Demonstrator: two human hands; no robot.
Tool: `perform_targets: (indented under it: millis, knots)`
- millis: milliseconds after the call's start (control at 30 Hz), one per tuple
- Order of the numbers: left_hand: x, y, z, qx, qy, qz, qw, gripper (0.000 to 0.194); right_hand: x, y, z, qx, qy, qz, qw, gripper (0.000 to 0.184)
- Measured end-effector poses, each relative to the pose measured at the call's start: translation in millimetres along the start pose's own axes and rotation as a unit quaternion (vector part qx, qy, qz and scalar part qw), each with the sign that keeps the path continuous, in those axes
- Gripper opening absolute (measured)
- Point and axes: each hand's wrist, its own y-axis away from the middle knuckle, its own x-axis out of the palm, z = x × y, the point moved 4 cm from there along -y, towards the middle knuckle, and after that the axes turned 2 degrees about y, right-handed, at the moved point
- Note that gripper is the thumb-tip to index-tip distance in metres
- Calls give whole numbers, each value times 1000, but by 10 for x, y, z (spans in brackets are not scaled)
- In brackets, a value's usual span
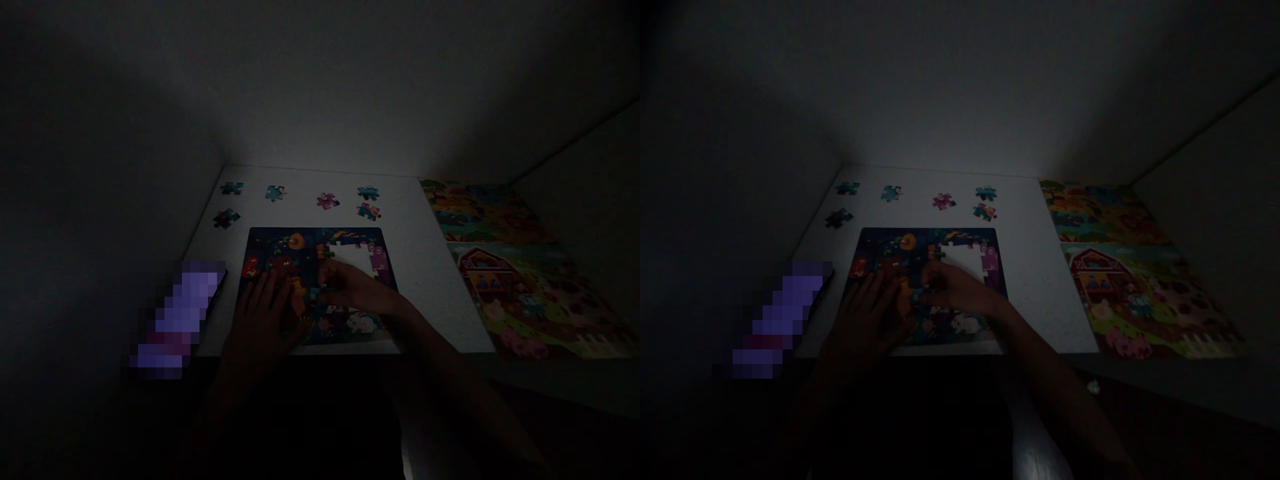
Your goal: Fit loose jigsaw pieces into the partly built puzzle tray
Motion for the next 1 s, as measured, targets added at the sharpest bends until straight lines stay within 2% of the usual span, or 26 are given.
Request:
perform_targets:
  millis: [133, 433, 700, 1000]
  knots:
    - [-9, -4, 3, -6, 13, -1, 1000, 71, 2, 14, 18, -12, 11, 2, 1000, 25]
    - [-7, -1, 17, -10, 19, 0, 1000, 73, -12, 33, 107, -31, 166, -18, 985, 16]
    - [-5, -7, 8, -12, 10, 21, 1000, 72, -13, 35, 102, -20, 189, -28, 981, 18]
    - [-18, -6, 3, -9, 20, 12, 1000, 73, -42, 44, 189, -67, 257, -21, 964, 19]
